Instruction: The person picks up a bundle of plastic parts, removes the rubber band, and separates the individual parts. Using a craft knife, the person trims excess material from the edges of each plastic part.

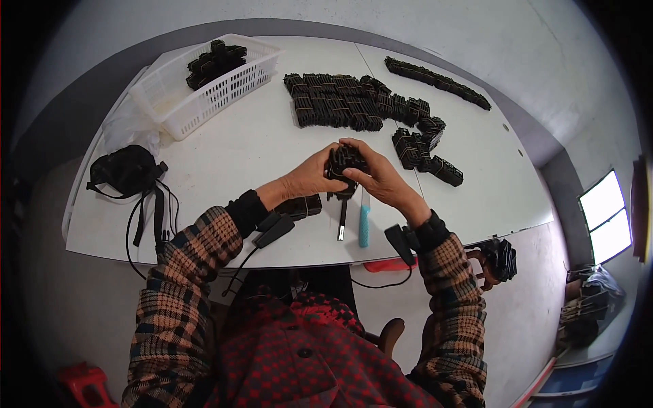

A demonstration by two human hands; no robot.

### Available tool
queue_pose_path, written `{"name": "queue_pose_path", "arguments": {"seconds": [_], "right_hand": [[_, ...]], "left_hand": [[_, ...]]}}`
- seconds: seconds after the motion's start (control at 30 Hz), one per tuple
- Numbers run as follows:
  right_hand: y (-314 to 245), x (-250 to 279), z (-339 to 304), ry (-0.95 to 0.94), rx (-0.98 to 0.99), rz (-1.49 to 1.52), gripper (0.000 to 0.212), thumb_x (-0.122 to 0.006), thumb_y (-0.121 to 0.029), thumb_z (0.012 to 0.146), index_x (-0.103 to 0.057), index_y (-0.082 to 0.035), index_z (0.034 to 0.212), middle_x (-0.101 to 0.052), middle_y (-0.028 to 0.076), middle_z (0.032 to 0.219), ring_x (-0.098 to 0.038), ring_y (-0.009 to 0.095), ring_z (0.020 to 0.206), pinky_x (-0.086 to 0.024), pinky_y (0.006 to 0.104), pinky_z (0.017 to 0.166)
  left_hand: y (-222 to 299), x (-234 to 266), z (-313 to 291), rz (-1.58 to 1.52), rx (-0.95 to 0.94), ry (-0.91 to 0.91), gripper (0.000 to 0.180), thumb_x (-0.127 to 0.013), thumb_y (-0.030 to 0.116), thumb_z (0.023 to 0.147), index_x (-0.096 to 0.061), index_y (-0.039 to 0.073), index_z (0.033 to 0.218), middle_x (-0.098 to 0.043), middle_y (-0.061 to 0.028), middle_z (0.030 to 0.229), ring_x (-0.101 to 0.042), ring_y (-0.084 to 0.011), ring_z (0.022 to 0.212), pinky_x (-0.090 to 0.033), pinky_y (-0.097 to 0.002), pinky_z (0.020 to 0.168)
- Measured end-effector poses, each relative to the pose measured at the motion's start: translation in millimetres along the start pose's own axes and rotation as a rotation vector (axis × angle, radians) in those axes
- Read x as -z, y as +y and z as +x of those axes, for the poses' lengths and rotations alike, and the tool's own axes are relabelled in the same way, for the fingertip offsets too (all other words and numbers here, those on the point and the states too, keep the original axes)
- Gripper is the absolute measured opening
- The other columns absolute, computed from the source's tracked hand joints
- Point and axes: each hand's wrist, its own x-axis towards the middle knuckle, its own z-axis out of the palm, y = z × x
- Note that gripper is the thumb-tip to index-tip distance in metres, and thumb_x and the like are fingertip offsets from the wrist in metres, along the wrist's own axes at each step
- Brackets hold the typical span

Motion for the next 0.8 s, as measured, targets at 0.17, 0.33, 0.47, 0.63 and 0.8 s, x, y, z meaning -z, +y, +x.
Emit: {"name": "queue_pose_path", "arguments": {"seconds": [0.17, 0.33, 0.47, 0.63, 0.8], "right_hand": [[39.8, -5.0, 17.7, 0.032, 0.049, -0.071, 0.053, -0.062, -0.011, 0.087, -0.038, -0.006, 0.134, -0.056, 0.013, 0.115, -0.056, 0.019, 0.105, -0.045, 0.0323, 0.093], [75.9, -12.0, 27.4, 0.047, 0.055, -0.108, 0.053, -0.062, -0.012, 0.088, -0.036, -0.007, 0.133, -0.056, 0.014, 0.115, -0.057, 0.021, 0.104, -0.046, 0.0331, 0.092], [78.4, -11.7, 32.2, 0.022, -0.017, -0.048, 0.053, -0.063, -0.012, 0.087, -0.035, -0.006, 0.132, -0.057, 0.017, 0.112, -0.058, 0.026, 0.102, -0.046, 0.0345, 0.091], [82.1, -9.8, 36.6, -0.002, -0.045, -0.105, 0.053, -0.063, -0.012, 0.087, -0.035, -0.006, 0.132, -0.057, 0.017, 0.11, -0.058, 0.026, 0.101, -0.048, 0.0349, 0.089], [84.8, -12.4, 41.6, 0.015, 0.002, -0.14, 0.051, -0.063, -0.012, 0.088, -0.037, -0.004, 0.131, -0.057, 0.013, 0.109, -0.058, 0.018, 0.1, -0.051, 0.032, 0.086]], "left_hand": [[-25.1, 20.3, 15.1, 0.061, 0.015, 0.045, 0.062, -0.071, 0.013, 0.07, -0.041, 0.004, 0.123, -0.052, -0.0043, 0.106, -0.053, -0.0132, 0.098, -0.046, -0.0291, 0.09], [-52.9, 42.8, 22.3, 0.288, 0.122, 0.005, 0.066, -0.071, 0.013, 0.069, -0.04, 0.004, 0.126, -0.052, -0.0049, 0.11, -0.052, -0.0146, 0.102, -0.045, -0.0306, 0.092], [-58.9, 47.4, 26.7, 0.097, 0.135, -0.035, 0.069, -0.072, 0.013, 0.069, -0.039, 0.005, 0.129, -0.052, -0.0057, 0.115, -0.05, -0.0166, 0.108, -0.042, -0.0321, 0.097], [-68.3, 47.6, 25.0, -0.018, 0.158, 0.008, 0.069, -0.072, 0.014, 0.071, -0.038, 0.004, 0.131, -0.051, -0.0063, 0.119, -0.049, -0.0177, 0.112, -0.037, -0.0337, 0.103], [-70.7, 52.2, 25.8, 0.056, 0.087, -0.02, 0.067, -0.072, 0.014, 0.073, -0.038, 0.004, 0.13, -0.05, -0.006, 0.121, -0.049, -0.0166, 0.112, -0.038, -0.0326, 0.102]]}}
